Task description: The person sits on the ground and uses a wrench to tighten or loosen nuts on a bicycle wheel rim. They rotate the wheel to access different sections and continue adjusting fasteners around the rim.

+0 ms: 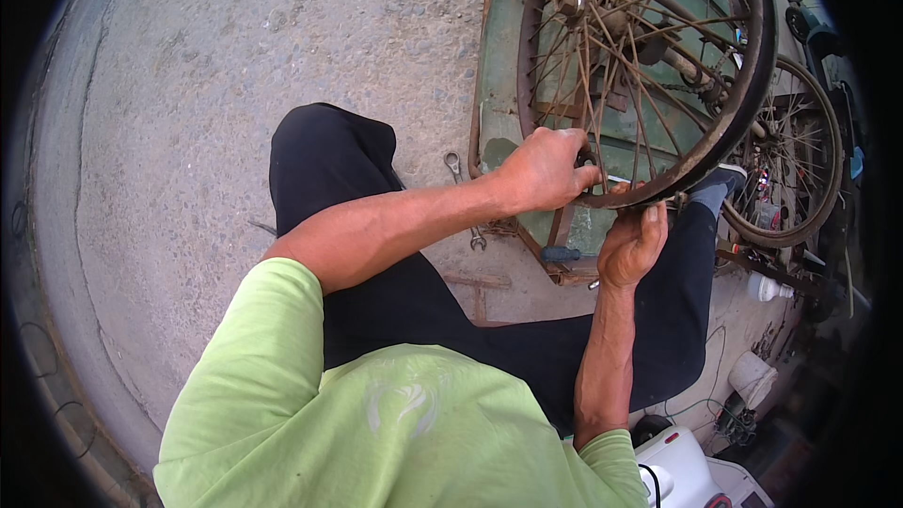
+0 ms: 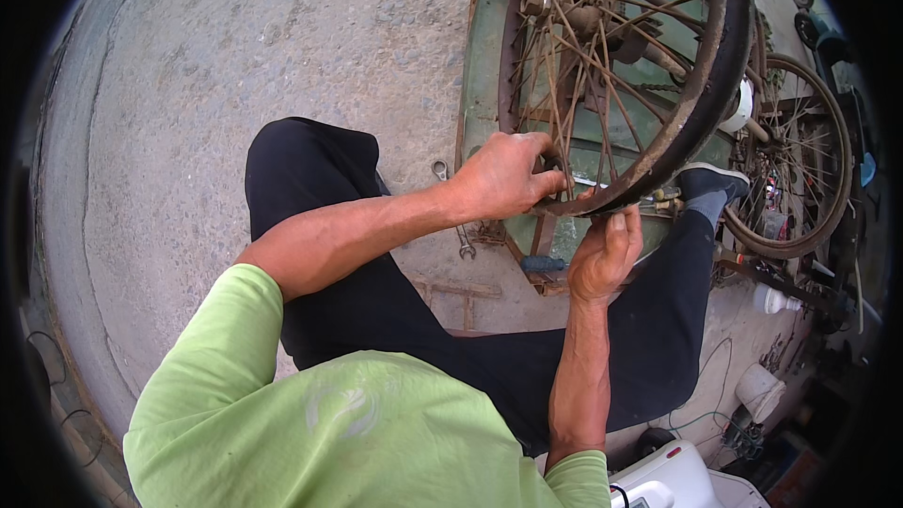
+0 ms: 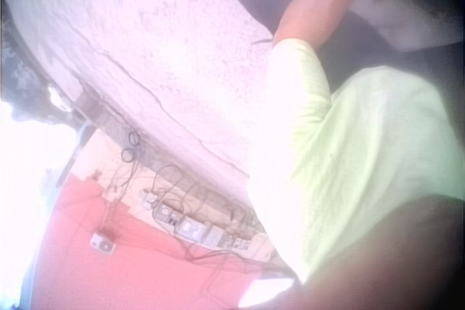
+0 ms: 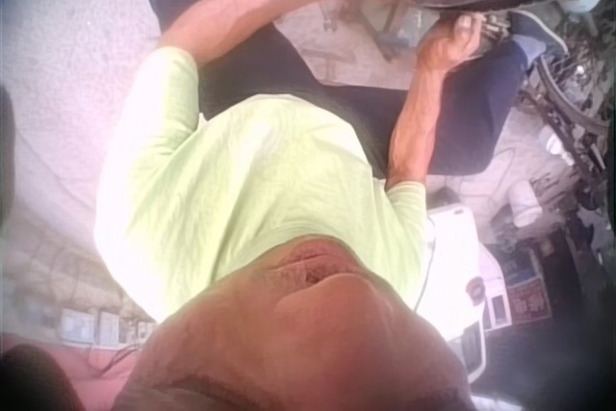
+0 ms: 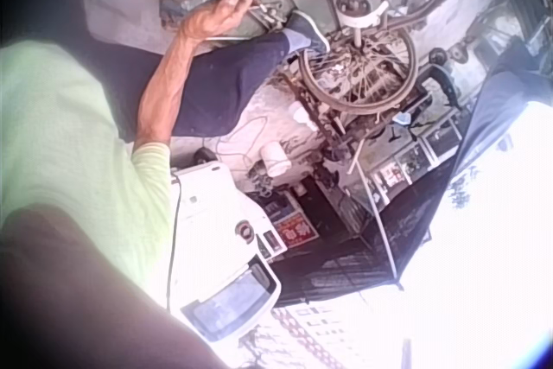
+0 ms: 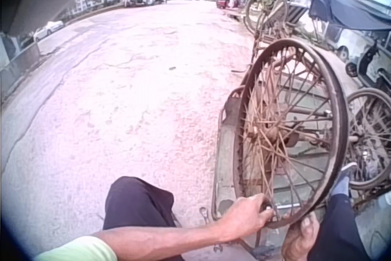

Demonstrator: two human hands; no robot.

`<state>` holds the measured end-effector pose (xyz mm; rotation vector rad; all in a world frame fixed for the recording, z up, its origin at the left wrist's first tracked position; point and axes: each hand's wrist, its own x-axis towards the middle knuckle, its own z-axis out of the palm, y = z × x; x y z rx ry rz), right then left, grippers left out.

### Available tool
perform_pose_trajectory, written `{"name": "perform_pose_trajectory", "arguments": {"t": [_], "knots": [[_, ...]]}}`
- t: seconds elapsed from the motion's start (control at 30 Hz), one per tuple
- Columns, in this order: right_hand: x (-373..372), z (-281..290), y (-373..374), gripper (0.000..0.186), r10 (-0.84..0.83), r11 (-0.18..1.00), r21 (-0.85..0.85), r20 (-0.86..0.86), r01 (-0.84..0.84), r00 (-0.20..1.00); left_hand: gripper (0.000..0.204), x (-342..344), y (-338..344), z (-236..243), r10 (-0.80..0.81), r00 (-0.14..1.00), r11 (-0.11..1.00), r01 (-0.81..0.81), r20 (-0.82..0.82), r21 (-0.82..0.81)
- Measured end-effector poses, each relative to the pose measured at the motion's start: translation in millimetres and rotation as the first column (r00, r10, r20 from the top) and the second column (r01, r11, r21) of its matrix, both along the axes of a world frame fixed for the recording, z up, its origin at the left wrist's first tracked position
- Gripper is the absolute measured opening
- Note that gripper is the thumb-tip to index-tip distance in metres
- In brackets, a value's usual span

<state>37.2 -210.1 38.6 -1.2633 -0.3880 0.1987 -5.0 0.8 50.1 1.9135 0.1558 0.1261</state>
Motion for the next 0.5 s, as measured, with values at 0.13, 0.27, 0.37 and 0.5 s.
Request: {"name": "perform_pose_trajectory", "arguments": {"t": [0.13,0.27,0.37,0.5], "knots": [[1,-3,-1,0.042,-0.004,1.0,0.014,-0.014,0.005,1.0,0.04,-5,-4,-2,-0.009,1.0,0.988,0.01,-0.012,0.155],[1,-5,-4,0.042,0.002,1.0,-0.003,-0.011,-0.002,1.0,0.039,0,-6,-7,0.019,1.0,0.998,-0.019,0.011,0.059],[-3,3,5,0.039,-0.057,0.998,-0.011,-0.06,0.057,0.997,0.035,6,1,-22,-0.03,1.0,0.994,0.03,-0.002,-0.105],[-3,7,8,0.036,-0.063,0.997,0.035,-0.113,0.067,0.992,0.026,5,14,-3,-0.171,0.958,0.882,0.044,-0.231,-0.469]]}}
